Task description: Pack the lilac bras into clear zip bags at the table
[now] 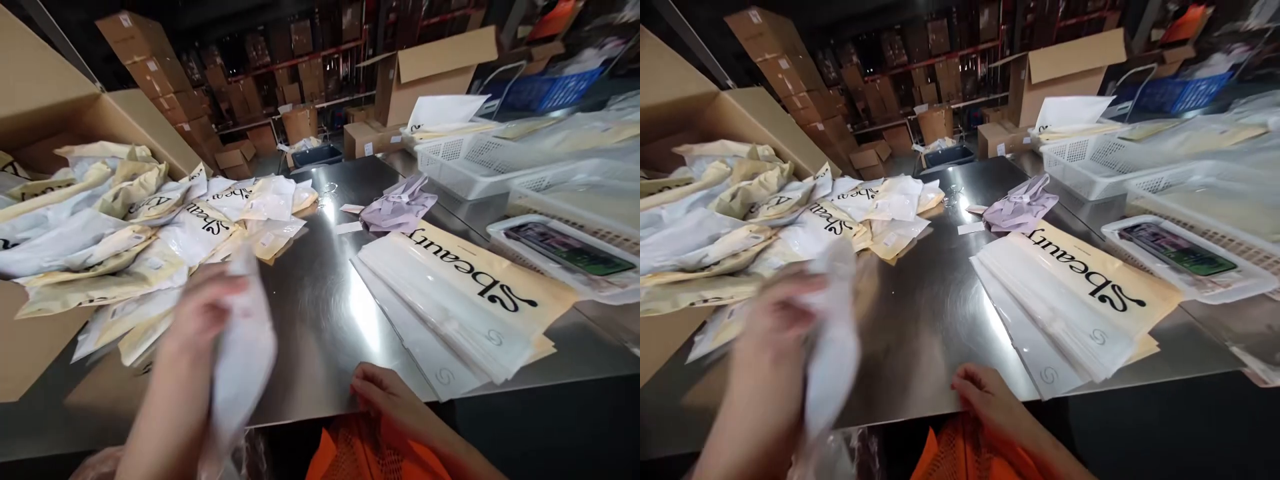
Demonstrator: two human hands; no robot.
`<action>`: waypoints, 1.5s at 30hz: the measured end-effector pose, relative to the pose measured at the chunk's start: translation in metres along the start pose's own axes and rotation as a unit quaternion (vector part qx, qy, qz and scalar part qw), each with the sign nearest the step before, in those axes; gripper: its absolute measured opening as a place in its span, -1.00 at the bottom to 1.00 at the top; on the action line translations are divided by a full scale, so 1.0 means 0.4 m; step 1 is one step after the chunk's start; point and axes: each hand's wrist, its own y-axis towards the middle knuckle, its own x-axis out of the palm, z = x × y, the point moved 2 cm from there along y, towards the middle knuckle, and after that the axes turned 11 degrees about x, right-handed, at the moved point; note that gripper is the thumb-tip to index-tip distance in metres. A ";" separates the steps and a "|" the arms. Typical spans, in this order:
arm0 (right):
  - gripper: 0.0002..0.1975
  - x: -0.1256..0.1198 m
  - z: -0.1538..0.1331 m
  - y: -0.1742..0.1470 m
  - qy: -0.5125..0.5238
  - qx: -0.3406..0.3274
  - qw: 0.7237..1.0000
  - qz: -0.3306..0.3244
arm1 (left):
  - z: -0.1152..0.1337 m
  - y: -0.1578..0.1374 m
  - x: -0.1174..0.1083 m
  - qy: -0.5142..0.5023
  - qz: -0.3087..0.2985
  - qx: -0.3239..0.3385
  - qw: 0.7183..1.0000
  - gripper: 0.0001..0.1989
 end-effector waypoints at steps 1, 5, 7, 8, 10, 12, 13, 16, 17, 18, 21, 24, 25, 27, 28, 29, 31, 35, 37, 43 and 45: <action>-0.69 -0.002 -0.001 0.001 0.015 -0.004 1.000 0.003 | -0.017 0.010 0.078 0.026 -0.098 -0.010 0.995 -0.67; -0.62 -0.032 0.026 -0.010 0.029 -0.005 0.999 0.038 | -0.124 -0.061 0.297 0.274 -0.522 0.013 0.807 -0.49; -0.50 -0.060 0.051 -0.030 0.021 0.011 0.998 0.063 | -0.178 -0.120 0.311 0.453 -0.536 0.074 0.708 -0.47; -0.45 -0.076 0.064 -0.041 0.019 0.025 0.997 0.073 | -0.201 -0.150 0.300 0.532 -0.515 0.095 0.666 -0.45; -0.36 -0.108 0.086 -0.062 0.018 0.059 0.995 0.084 | -0.241 -0.210 0.258 0.621 -0.481 0.106 0.609 -0.40; -0.33 -0.130 0.099 -0.076 0.013 0.081 0.993 0.084 | -0.278 -0.266 0.203 0.650 -0.473 0.098 0.587 -0.40; -0.33 -0.136 0.101 -0.078 0.008 0.085 0.993 0.079 | -0.296 -0.288 0.176 0.657 -0.468 0.101 0.582 -0.41; -0.39 -0.128 0.089 -0.067 -0.025 0.074 0.996 0.052 | -0.350 -0.330 0.101 0.670 -0.464 0.152 0.559 -0.48; -0.41 -0.118 0.078 -0.059 -0.037 0.064 0.996 0.043 | -0.365 -0.335 0.081 0.668 -0.470 0.177 0.549 -0.48; -0.44 -0.105 0.065 -0.051 -0.047 0.051 0.997 0.033 | -0.379 -0.337 0.065 0.663 -0.480 0.198 0.540 -0.48; -0.48 -0.061 0.024 -0.028 -0.077 0.018 0.997 0.008 | -0.401 -0.336 0.040 0.632 -0.505 0.243 0.535 -0.55; -0.53 -0.026 0.002 -0.016 -0.102 0.003 0.995 -0.014 | -0.398 -0.340 0.054 0.604 -0.517 0.254 0.551 -0.57; -0.54 -0.019 0.001 -0.015 -0.105 0.001 0.994 -0.017 | -0.394 -0.343 0.064 0.597 -0.526 0.245 0.554 -0.55; -0.56 -0.014 0.005 -0.015 -0.104 -0.001 0.994 -0.016 | -0.380 -0.343 0.085 0.582 -0.550 0.219 0.557 -0.59; -0.57 -0.014 0.008 -0.016 -0.102 -0.002 0.995 -0.009 | -0.370 -0.337 0.094 0.573 -0.563 0.206 0.558 -0.63; -0.58 -0.016 0.010 -0.019 -0.101 -0.004 0.995 0.003 | -0.357 -0.325 0.102 0.566 -0.573 0.196 0.559 -0.65; -0.60 -0.021 0.006 -0.028 -0.101 -0.018 0.994 0.036 | -0.318 -0.282 0.115 0.565 -0.570 0.189 0.566 -0.70; -0.69 -0.006 -0.027 -0.037 -0.069 -0.097 0.991 0.063 | -0.206 -0.157 0.150 0.524 -0.486 0.163 0.681 -0.59; -0.68 0.016 -0.045 -0.027 -0.042 -0.163 0.985 0.040 | -0.152 -0.111 0.176 0.475 -0.453 0.155 0.738 -0.52; 0.00 0.064 -0.019 0.087 0.039 -0.077 0.992 0.092 | -0.039 -0.073 0.207 0.557 -0.331 0.195 0.737 -0.69; 0.09 0.068 -0.015 0.127 0.130 -0.017 0.983 0.125 | -0.032 -0.055 0.192 0.540 -0.316 0.197 0.755 -0.68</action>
